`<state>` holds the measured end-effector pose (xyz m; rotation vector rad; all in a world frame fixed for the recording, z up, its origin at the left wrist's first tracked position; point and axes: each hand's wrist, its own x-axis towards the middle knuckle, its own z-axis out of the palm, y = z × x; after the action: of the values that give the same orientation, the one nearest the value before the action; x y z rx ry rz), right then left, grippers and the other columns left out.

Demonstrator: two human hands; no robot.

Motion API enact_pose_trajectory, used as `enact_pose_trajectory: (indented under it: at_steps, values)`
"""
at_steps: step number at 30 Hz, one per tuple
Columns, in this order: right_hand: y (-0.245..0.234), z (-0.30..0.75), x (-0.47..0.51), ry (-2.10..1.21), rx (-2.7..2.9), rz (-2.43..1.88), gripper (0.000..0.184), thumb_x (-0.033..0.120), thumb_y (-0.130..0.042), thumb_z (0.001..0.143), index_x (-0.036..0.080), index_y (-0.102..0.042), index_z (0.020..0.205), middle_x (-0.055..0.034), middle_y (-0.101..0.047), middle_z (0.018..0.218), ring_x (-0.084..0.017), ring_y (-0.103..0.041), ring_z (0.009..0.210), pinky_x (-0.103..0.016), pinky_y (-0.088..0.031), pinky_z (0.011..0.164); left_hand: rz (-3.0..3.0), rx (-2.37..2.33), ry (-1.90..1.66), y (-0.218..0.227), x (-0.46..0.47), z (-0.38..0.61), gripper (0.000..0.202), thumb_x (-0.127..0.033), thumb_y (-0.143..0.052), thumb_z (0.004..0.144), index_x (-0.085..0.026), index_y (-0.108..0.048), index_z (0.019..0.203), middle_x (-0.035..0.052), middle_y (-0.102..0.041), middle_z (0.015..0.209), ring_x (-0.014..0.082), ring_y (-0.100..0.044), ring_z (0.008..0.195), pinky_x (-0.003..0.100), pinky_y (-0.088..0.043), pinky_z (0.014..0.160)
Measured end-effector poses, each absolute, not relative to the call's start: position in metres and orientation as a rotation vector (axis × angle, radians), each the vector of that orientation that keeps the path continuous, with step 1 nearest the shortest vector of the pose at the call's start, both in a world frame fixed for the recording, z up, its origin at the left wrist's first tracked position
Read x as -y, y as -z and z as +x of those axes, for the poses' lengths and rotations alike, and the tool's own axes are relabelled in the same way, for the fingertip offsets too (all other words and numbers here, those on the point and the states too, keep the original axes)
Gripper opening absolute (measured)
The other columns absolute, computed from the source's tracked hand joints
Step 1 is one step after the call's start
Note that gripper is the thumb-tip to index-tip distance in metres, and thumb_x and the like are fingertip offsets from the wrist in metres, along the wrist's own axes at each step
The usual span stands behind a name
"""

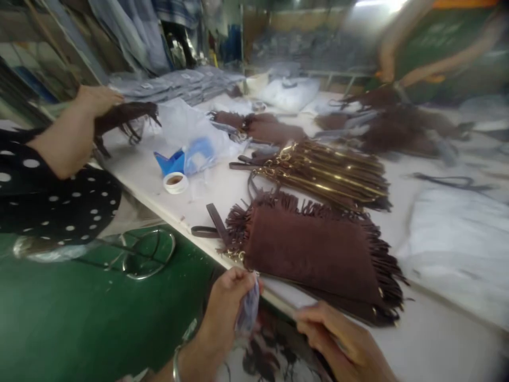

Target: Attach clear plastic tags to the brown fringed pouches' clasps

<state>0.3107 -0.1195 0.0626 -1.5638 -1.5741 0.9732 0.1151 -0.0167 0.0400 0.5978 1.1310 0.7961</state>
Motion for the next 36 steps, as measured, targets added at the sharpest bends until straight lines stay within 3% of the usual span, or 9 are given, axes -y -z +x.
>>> enact_pose_trajectory:
  at_steps: [6, 17, 24, 31, 36]
  values:
    - [-0.07, 0.268, 0.048, -1.028, 1.673, -1.466, 0.029, 0.011, -0.042, 0.096, 0.026, -0.065, 0.105, 0.0012, -0.064, 0.09, -0.011, -0.062, 0.081, -0.018, -0.045, 0.074, 0.552, -1.087, -0.867, -0.034, 0.023, 0.116, 0.025, -0.031, -0.077, 0.076, -0.015, -0.058, 0.078, 0.0049, -0.064, 0.07, 0.0169, -0.061, 0.064, 0.026, -0.047, 0.062]
    - [-0.072, 0.257, 0.039, -0.869, 1.88, -1.678, 0.03, 0.013, -0.039, 0.097, 0.026, -0.064, 0.108, -0.0008, -0.064, 0.088, -0.013, -0.064, 0.076, -0.022, -0.048, 0.073, 0.477, -1.092, -0.842, -0.031, 0.025, 0.113, 0.02, -0.03, -0.071, 0.08, -0.017, -0.057, 0.078, 0.0021, -0.061, 0.069, 0.0137, -0.056, 0.061, 0.023, -0.044, 0.059]
    - [-0.076, 0.249, 0.037, -0.699, 2.09, -1.861, 0.031, 0.012, -0.037, 0.096, 0.029, -0.06, 0.106, 0.0003, -0.062, 0.086, -0.017, -0.065, 0.071, -0.026, -0.039, 0.06, 0.571, -1.108, -0.852, -0.016, 0.026, 0.11, 0.031, -0.042, -0.073, 0.079, -0.014, -0.06, 0.078, 0.0028, -0.06, 0.069, 0.0128, -0.053, 0.061, 0.021, -0.041, 0.056]
    - [-0.089, 0.246, 0.027, -0.699, 2.232, -1.975, 0.027, 0.007, -0.046, 0.087, 0.03, -0.057, 0.097, 0.003, -0.062, 0.083, -0.02, -0.065, 0.068, -0.029, -0.033, 0.057, 0.598, -1.109, -0.831, -0.025, 0.028, 0.108, 0.018, -0.033, -0.068, 0.081, -0.015, -0.064, 0.084, 0.0045, -0.064, 0.071, 0.0148, -0.056, 0.063, 0.023, -0.044, 0.06]
    - [-0.09, 0.245, 0.022, -0.737, 2.247, -1.994, 0.034, 0.0, -0.048, 0.079, 0.028, -0.057, 0.095, 0.0033, -0.064, 0.082, -0.019, -0.067, 0.068, -0.028, -0.033, 0.056, 0.617, -1.081, -0.853, -0.027, 0.028, 0.106, 0.021, -0.023, -0.077, 0.07, -0.014, -0.067, 0.086, 0.0073, -0.068, 0.079, 0.0184, -0.06, 0.074, 0.022, -0.045, 0.064]
